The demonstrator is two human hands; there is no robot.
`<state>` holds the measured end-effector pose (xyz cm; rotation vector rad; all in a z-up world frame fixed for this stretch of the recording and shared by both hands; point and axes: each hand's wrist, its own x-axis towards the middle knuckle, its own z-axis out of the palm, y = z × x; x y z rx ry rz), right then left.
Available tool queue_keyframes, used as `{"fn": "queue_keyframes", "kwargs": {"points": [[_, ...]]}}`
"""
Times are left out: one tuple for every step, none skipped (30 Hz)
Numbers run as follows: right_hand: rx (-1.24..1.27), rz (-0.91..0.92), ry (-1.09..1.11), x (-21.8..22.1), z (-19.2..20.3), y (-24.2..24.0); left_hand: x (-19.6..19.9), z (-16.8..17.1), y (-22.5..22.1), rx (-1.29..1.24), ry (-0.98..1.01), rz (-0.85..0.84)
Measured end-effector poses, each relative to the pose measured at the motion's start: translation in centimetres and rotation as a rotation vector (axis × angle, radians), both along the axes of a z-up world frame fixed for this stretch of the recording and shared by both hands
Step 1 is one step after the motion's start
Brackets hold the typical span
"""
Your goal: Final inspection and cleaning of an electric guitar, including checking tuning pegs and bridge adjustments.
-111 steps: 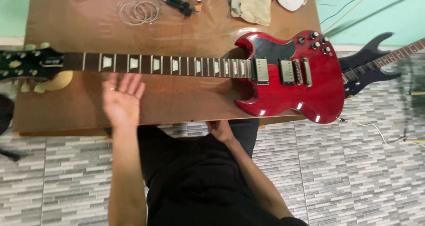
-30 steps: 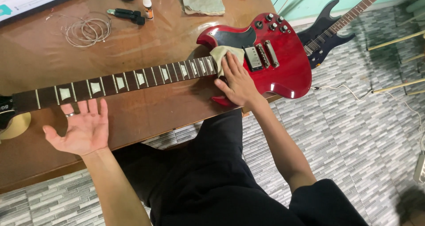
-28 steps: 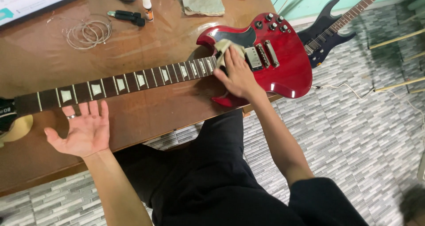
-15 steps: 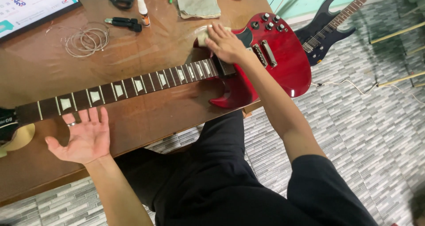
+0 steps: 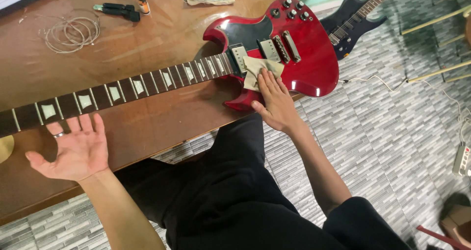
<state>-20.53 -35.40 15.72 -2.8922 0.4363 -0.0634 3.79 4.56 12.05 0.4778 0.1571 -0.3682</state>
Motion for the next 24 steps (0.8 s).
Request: {"fn": "queue_keyframes", "kwargs": {"points": [[-0.004, -0.024, 0.019, -0.1, 0.0, 0.2, -0.1, -0.2, 0.2, 0.004, -0.024, -0.01], [-0.01, -0.05, 0.032, 0.0, 0.1, 0.2, 0.1, -0.3, 0.1, 0.004, -0.053, -0.023], [-0.012, -0.058, 0.024, 1.0, 0.0, 0.0, 0.0, -0.4, 0.1, 0.001, -0.061, -0.032], [-0.024, -0.06, -0.019, 2.2, -0.2, -0.2, -0.1, -0.4, 0.2, -0.016, -0.067, -0.034], [-0.035, -0.061, -0.063, 3.4, -0.3, -0.5, 0.0, -0.4, 0.2, -0.033, -0.072, -0.037], [-0.037, -0.062, -0.07, 4.5, 0.1, -0.9, -0.1, -0.1, 0.0, -0.035, -0.079, -0.038], [0.079, -0.075, -0.086, 5.7, 0.3, -1.2, 0.0, 0.2, -0.2, -0.033, -0.05, -0.015], [0.199, -0.087, -0.092, 6.5, 0.4, -1.4, -0.4, 0.3, -0.2, -0.026, -0.011, 0.01], [0.203, -0.086, -0.088, 6.1, 0.1, -1.5, -0.2, 0.1, 0.0, -0.023, -0.008, 0.011], [0.218, -0.039, -0.139, 5.5, -0.2, -1.7, -0.1, -0.3, 0.2, -0.023, -0.061, -0.028], [0.232, 0.008, -0.19, 4.9, -0.6, -1.8, 0.0, -0.6, 0.4, -0.023, -0.114, -0.068], [0.232, 0.011, -0.189, 3.9, -0.5, -2.0, 0.0, -0.5, 0.2, -0.024, -0.114, -0.064], [0.145, 0.067, -0.19, 2.9, -0.4, -2.2, 0.0, -0.4, 0.1, -0.034, -0.065, -0.036], [0.061, 0.123, -0.191, 1.8, -0.4, -2.3, -0.1, -0.2, 0.1, -0.04, -0.017, -0.007], [0.064, 0.127, -0.19, 2.6, -0.3, -2.7, 0.0, -0.8, 0.5, -0.037, -0.016, -0.003], [-0.069, 0.09, -0.098, 3.1, -0.2, -3.1, 0.2, -1.3, 0.7, -0.02, -0.103, -0.059], [-0.202, 0.053, -0.005, 3.5, -0.2, -3.5, 0.4, -1.8, 1.0, -0.003, -0.191, -0.115], [-0.201, 0.049, -0.007, 4.3, 0.3, -3.9, 0.5, -1.7, 0.9, -0.003, -0.194, -0.12], [-0.195, -0.012, 0.052, 5.1, 0.7, -4.4, 0.5, -1.7, 0.8, -0.006, -0.165, -0.105], [-0.19, -0.065, 0.116, 5.9, 1.2, -4.7, 0.2, -1.8, 1.1, -0.009, -0.132, -0.083], [-0.19, -0.062, 0.117, 6.6, 1.7, -5.5, 0.3, -1.6, 0.7, -0.009, -0.13, -0.08], [-0.065, -0.125, 0.119, 7.2, 2.0, -6.1, 0.2, -1.4, 0.6, -0.004, -0.112, -0.067], [0.061, -0.187, 0.121, 7.8, 2.3, -6.8, 0.2, -1.2, 0.5, 0.0, -0.094, -0.054], [0.064, -0.191, 0.126, 7.6, 1.8, -7.0, 0.3, -0.9, 0.5, 0.003, -0.088, -0.059]]}}
